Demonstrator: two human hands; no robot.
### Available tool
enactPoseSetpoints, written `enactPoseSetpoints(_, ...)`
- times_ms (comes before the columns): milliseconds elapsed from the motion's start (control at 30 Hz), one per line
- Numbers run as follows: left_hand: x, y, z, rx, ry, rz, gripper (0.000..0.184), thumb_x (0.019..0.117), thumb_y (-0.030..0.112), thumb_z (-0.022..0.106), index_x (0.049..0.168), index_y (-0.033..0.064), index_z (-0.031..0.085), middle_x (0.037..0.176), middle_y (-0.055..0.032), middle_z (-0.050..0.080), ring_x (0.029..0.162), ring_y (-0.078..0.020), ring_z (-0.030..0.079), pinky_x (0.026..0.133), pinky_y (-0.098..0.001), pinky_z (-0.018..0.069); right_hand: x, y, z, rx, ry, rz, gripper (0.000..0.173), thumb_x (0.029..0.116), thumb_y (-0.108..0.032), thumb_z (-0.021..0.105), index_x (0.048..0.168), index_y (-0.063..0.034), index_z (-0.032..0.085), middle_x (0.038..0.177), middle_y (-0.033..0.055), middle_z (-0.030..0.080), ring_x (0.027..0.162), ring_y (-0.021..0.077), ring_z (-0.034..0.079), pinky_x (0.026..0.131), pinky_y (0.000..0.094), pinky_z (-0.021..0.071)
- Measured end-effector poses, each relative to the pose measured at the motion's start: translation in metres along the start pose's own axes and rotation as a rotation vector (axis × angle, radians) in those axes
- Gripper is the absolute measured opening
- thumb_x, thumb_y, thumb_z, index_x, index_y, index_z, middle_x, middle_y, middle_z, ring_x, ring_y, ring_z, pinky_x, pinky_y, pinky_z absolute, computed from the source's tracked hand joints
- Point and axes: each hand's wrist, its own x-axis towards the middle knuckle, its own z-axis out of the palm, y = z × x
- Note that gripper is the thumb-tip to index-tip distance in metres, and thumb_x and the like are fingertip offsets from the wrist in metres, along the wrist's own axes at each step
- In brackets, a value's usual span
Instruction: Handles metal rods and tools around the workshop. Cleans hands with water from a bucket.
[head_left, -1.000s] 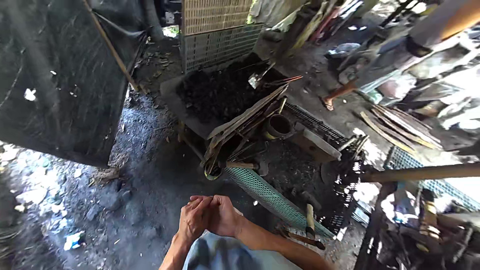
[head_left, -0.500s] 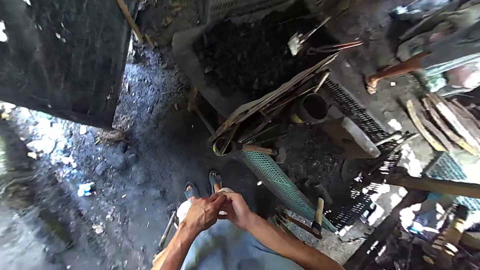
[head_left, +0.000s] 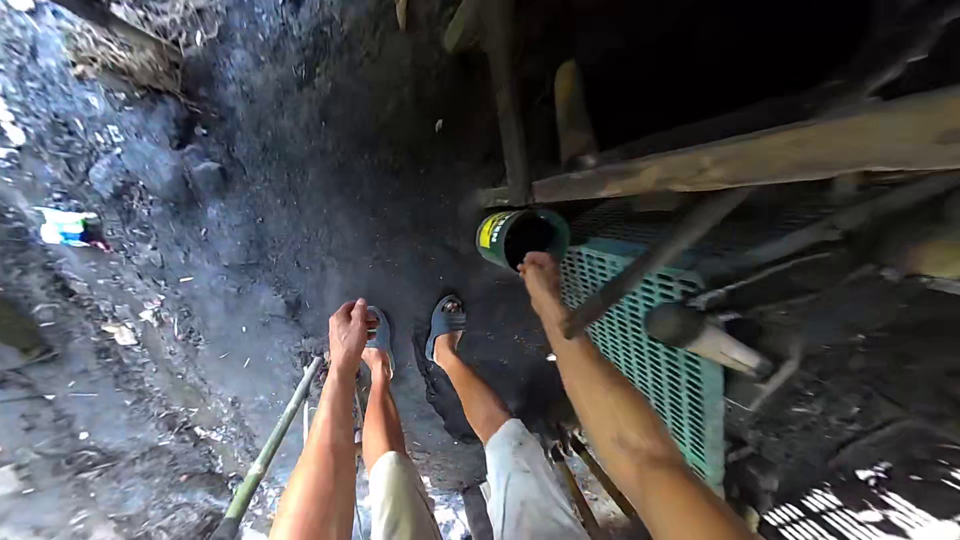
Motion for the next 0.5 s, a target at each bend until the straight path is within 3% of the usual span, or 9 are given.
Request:
enactPoseSetpoints(167,0.059,-0.029,0.014,-0.087,-0.083,-0.062,0.043,0.1114,0.038,0.045,0.129,0.0019,0.063,0.098,-0.0155,0.076,0.081,-0.0269,0.076,0.071,-0.0424,0.0651,0.092,0.01,0.027,0.028,0.118,0.225,0.046,0.0975,-0.036,0.06,0.132,-0.0054,0.061,0.124,0.0188,0.063,0.107,0.0319,0.062,0.085,0.0543,0.0547)
enactPoseSetpoints(267,0.083,-0.026,0.027,-0.352,-0.103,-0.11,0.047,0.1122,0.04,0.041,0.132,0.0018,0.061,0.101,-0.0186,0.075,0.084,-0.0306,0.076,0.072,-0.0435,0.0641,0.122,0.02,0.033,0.021,0.223,0.346,0.065,0.0995,-0.046,0.057,0.146,-0.0012,0.05,0.148,0.0251,0.049,0.134,0.0401,0.049,0.101,0.0654,0.045)
enactPoseSetpoints(300,0.088,-0.022,0.033,-0.427,-0.114,-0.127,0.05,0.1122,0.042,0.039,0.133,0.002,0.06,0.104,-0.0188,0.074,0.087,-0.031,0.075,0.075,-0.0443,0.0637,0.127,0.024,0.035,0.062,0.241,0.352,0.065,0.1001,-0.047,0.055,0.147,-0.0016,0.049,0.149,0.0239,0.048,0.135,0.0389,0.049,0.103,0.065,0.0452)
enactPoseSetpoints(333,0.094,-0.019,0.041,-0.484,-0.138,-0.14,0.053,0.112,0.045,0.036,0.135,0.0026,0.06,0.108,-0.0182,0.074,0.091,-0.031,0.075,0.079,-0.0456,0.0632,0.129,0.025,0.036,0.151,0.254,0.345,0.06,0.1003,-0.046,0.055,0.142,-0.0036,0.054,0.141,0.02,0.055,0.127,0.0341,0.055,0.098,0.0606,0.0497)
enactPoseSetpoints(367,0.1,-0.015,0.05,-0.525,-0.177,-0.142,0.057,0.1117,0.048,0.033,0.136,0.0033,0.059,0.113,-0.0176,0.073,0.096,-0.0307,0.074,0.084,-0.047,0.062,0.125,0.022,0.036,0.301,0.247,0.326,0.048,0.1003,-0.046,0.055,0.13,-0.0081,0.06,0.12,0.0124,0.064,0.106,0.0251,0.063,0.085,0.0511,0.0553)
enactPoseSetpoints(400,0.106,-0.011,0.061,-0.559,-0.214,-0.14,0.061,0.1112,0.051,0.031,0.136,0.0038,0.059,0.116,-0.0173,0.073,0.1,-0.0306,0.073,0.088,-0.0484,0.0608,0.115,0.013,0.035,0.504,0.183,0.296,0.031,0.0998,-0.045,0.054,0.107,-0.0155,0.062,0.09,0.0023,0.064,0.077,0.015,0.062,0.066,0.038,0.0553)
enactPoseSetpoints(433,0.11,-0.004,0.075,-0.589,-0.247,-0.133,0.063,0.1107,0.054,0.029,0.137,0.0043,0.058,0.119,-0.0165,0.071,0.104,-0.0301,0.072,0.09,-0.0489,0.0599,0.096,-0.002,0.031,0.706,0.026,0.252,0.024,0.1019,-0.043,0.049,0.091,-0.0222,0.056,0.074,-0.005,0.059,0.063,0.0091,0.058,0.058,0.0296,0.053)
enactPoseSetpoints(467,0.113,0.009,0.09,-0.619,-0.279,-0.117,0.065,0.1104,0.055,0.027,0.137,0.0045,0.058,0.122,-0.0162,0.071,0.107,-0.0298,0.072,0.092,-0.049,0.0593,0.07,-0.023,0.029,0.847,-0.166,0.198,0.029,0.104,-0.042,0.043,0.083,-0.0253,0.054,0.068,-0.0078,0.056,0.059,0.0073,0.057,0.058,0.0263,0.0524)
enactPoseSetpoints(500,0.113,0.023,0.106,-0.643,-0.315,-0.097,0.067,0.1103,0.057,0.023,0.139,0.0049,0.056,0.125,-0.0154,0.07,0.11,-0.0289,0.07,0.094,-0.0482,0.0584,0.036,-0.044,0.031,0.878,-0.313,0.148,0.035,0.1058,-0.043,0.039,0.083,-0.0239,0.057,0.07,-0.0063,0.06,0.062,0.0085,0.061,0.061,0.0263,0.0548)
